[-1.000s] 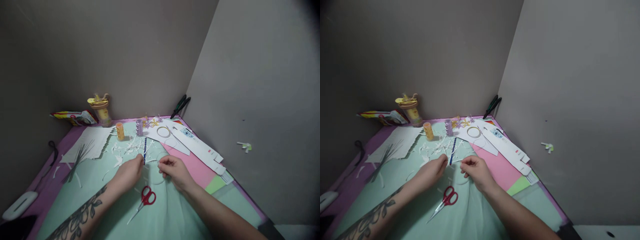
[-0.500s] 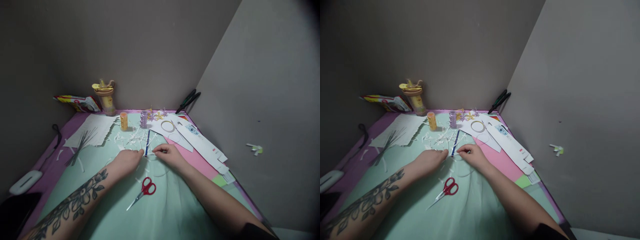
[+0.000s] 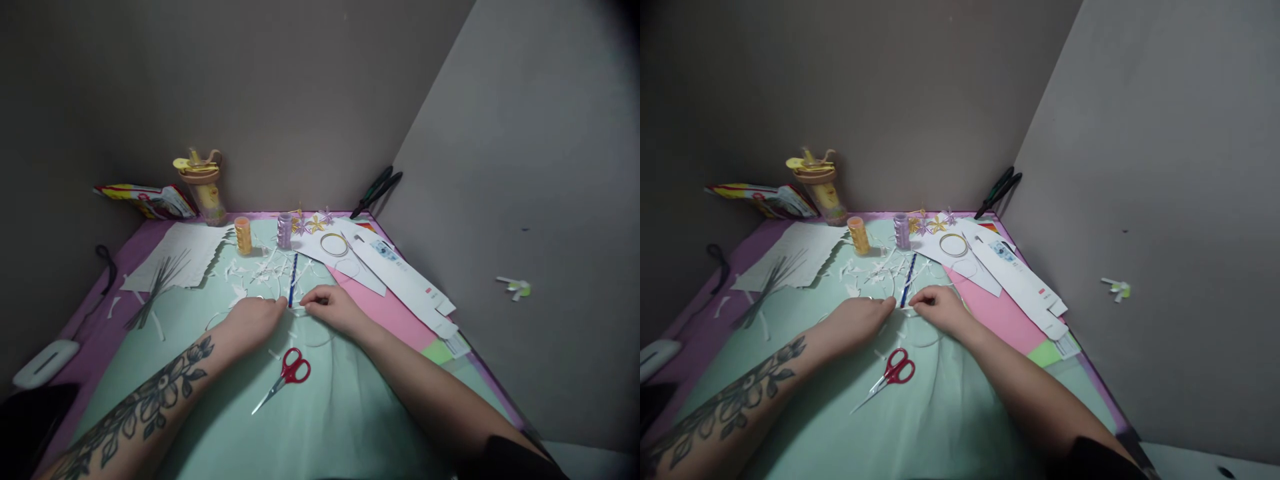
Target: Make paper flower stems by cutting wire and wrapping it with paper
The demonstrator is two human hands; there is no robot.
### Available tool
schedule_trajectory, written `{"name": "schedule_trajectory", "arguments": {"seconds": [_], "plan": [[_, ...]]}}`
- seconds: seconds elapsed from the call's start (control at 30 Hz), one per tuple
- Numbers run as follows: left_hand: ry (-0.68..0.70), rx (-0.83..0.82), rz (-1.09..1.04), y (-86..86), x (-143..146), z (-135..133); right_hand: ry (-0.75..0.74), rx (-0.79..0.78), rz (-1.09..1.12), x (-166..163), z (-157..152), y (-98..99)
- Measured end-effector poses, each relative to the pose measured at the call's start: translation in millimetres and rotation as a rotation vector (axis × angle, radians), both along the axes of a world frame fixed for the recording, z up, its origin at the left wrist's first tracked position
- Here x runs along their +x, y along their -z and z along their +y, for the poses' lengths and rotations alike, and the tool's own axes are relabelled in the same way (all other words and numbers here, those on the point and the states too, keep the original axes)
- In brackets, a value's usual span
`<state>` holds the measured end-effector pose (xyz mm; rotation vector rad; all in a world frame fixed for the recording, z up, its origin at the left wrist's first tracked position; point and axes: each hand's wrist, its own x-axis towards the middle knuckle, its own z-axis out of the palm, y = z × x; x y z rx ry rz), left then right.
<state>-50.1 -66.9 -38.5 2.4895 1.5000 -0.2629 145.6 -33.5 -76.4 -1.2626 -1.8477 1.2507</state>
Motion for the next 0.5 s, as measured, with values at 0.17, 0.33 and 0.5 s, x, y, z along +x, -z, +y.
{"name": "schedule_trajectory", "arguments": {"seconds": [0.17, 0.33, 0.5], "plan": [[-0.011, -0.015, 0.010, -1.9, 3.1, -0.6, 0.005, 0.010, -0.037, -1.6, -1.3, -2.3], [-0.031, -0.024, -0.009, -0.5, 2.9, -0.2, -0.004, 0.020, -0.053, -3.6, -1.8, -2.7], [-0.014, 0.007, 0.014, 1.4, 6.3, -2.1, -0.052, 0.073, -0.115, -5.4, -2.3, 0.7]]}}
